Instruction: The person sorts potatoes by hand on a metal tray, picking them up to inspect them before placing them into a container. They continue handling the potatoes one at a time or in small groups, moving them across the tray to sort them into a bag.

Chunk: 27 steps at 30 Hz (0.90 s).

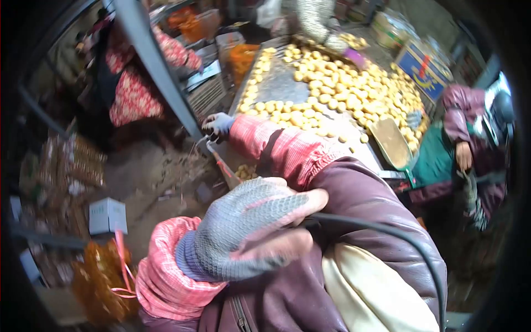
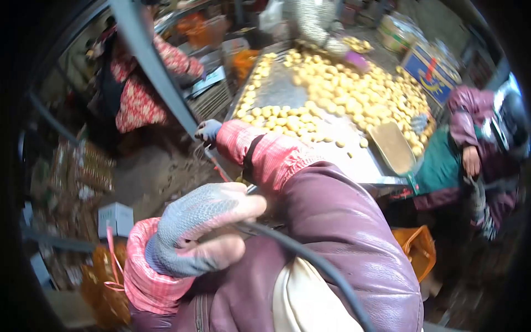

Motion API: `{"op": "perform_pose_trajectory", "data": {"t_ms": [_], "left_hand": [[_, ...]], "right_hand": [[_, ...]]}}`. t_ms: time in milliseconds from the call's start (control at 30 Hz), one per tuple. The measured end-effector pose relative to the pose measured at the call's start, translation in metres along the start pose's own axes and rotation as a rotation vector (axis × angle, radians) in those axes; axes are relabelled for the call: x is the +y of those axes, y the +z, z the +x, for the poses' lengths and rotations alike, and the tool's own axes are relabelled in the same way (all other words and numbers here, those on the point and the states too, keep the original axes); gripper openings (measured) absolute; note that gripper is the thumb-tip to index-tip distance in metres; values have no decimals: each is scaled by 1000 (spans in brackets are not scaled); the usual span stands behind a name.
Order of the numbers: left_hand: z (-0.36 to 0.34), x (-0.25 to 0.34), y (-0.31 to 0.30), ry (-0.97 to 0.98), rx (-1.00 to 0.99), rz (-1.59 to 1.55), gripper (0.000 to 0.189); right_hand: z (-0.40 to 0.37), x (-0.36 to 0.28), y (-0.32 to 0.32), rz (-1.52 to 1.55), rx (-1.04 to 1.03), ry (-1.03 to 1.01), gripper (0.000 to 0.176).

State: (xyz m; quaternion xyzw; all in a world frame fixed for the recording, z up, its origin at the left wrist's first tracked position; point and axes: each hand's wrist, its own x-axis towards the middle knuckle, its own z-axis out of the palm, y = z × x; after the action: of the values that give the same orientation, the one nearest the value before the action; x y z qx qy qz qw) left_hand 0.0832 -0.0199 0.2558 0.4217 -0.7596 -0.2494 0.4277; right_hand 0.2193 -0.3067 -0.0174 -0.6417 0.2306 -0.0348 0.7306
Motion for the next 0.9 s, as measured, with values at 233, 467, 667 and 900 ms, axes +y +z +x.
{"op": "perform_pose_trajectory", "data": {"t_ms": [233,467,667,900], "left_hand": [[71,-1,23,233,17,-262,42],[98,-24,22,269,-70,-236,30],[115,-38,47,307,-167,-135,31],[133,-27,56,518,21,-300,34]], "right_hand": [[-65,10,-85,-24,124,-40,24],[-117,-8,-105,-147,54,-5,20],[-141,-52,-167,-208,70,-95,25],[-173,-61,-209,-203,159,-268,28]]}}
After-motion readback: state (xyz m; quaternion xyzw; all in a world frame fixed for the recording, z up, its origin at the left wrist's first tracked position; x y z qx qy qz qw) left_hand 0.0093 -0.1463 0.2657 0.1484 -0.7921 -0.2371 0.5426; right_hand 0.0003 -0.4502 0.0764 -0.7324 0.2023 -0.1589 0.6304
